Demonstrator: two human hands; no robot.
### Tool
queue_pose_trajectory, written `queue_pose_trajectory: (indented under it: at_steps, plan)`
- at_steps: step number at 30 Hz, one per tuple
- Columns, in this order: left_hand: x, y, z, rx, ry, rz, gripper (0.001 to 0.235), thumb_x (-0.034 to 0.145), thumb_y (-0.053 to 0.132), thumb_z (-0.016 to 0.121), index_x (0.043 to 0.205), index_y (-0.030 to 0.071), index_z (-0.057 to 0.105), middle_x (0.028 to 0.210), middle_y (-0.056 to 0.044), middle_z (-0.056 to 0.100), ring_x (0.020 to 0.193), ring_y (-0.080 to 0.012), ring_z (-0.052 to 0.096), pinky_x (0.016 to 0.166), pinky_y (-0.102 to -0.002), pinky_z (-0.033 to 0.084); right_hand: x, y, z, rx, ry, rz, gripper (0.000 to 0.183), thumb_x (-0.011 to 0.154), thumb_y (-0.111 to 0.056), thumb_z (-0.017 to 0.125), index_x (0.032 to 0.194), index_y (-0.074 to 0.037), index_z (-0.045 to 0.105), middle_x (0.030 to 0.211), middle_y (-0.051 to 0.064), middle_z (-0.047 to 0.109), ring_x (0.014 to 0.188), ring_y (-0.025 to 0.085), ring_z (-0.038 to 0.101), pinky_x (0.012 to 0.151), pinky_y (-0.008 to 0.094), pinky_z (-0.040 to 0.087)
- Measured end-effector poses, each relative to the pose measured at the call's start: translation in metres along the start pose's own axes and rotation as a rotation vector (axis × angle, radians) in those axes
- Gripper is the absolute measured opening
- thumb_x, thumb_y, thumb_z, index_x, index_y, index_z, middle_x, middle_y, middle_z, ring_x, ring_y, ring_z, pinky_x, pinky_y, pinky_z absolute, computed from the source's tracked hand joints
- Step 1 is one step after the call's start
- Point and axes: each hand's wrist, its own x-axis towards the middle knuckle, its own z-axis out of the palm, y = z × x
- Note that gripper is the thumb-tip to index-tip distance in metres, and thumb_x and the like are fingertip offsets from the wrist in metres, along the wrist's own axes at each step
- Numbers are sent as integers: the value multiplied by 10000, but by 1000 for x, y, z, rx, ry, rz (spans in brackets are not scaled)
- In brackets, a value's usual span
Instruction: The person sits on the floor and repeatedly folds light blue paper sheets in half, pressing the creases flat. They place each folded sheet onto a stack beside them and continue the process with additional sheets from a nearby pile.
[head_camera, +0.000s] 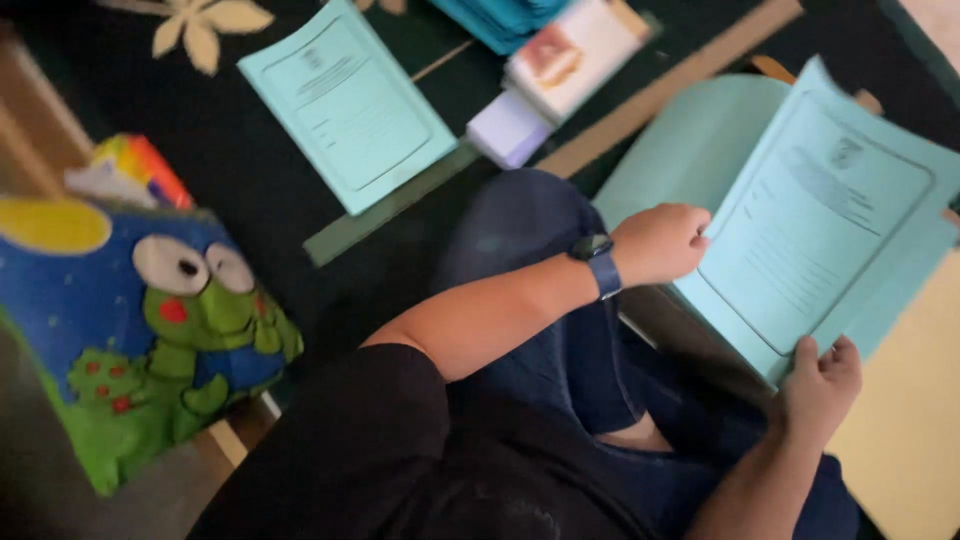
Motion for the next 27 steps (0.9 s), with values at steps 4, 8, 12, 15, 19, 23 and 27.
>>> queue_pose_trajectory:
  at_steps: [4, 8, 12, 15, 19, 23, 27]
  plan:
    - [-75, -2, -92, 10, 142, 40, 323, 992, 217, 519, 732, 141, 342, 601, -66, 405, 514, -283, 394, 524, -461, 223, -23, -138, 35, -8, -131, 62, 326, 1116, -147, 555, 931, -193, 290, 783, -92, 213, 687, 58, 220, 651, 257, 247]
    - [-142, -49, -182, -60, 386, -8, 216, 944, 162, 613, 778, 120, 481, 648, -98, 629, 574, -303, 590, 569, -453, 335, 0, -200, 110, 13, -388, -138, 393, 1068, -83, 580, 861, -211, 271, 704, -84, 240, 652, 39, 244, 561, 280, 192]
    - [-195, -108, -234, -17, 637, -17, 292, 969, 159, 598, 775, 137, 380, 604, -69, 486, 565, -277, 513, 590, -409, 319, 17, -260, 226, 195, -635, -225, 341, 1058, -17, 575, 882, -211, 357, 702, -86, 339, 634, 9, 332, 548, 206, 221]
    - [-215, -150, -252, -75, 780, -210, 230, 1023, 207, 545, 822, 107, 495, 653, -58, 586, 565, -219, 509, 576, -368, 336, 16, -305, 312, 90, -705, -350, 157, 939, -110, 609, 1074, -166, 669, 862, -73, 597, 780, 13, 518, 648, 212, 387]
    - [-225, -222, -250, -13, 1055, -344, 242, 1024, 282, 609, 1151, 76, 597, 792, -49, 676, 715, -214, 657, 657, -389, 483, 26, -322, 429, 125, -813, -502, 195, 928, -47, 590, 1087, -127, 670, 930, -12, 635, 862, 102, 591, 744, 262, 476]
    - [-243, -285, -241, 155, 1227, -297, 401, 1070, 326, 583, 1382, 85, 507, 1175, -114, 646, 1063, -294, 624, 940, -424, 508, 6, -340, 502, 106, -923, -486, 185, 941, -67, 570, 1098, -114, 657, 948, 7, 655, 870, 140, 573, 751, 320, 461]
    - [-271, -348, -220, 306, 1154, -364, 466, 1120, 323, 428, 1457, 7, 487, 1392, -187, 587, 1284, -371, 548, 1100, -498, 457, -4, -321, 546, 211, -1050, -331, 258, 980, 29, 552, 1095, -167, 675, 1036, -22, 748, 918, 82, 661, 830, 241, 521]
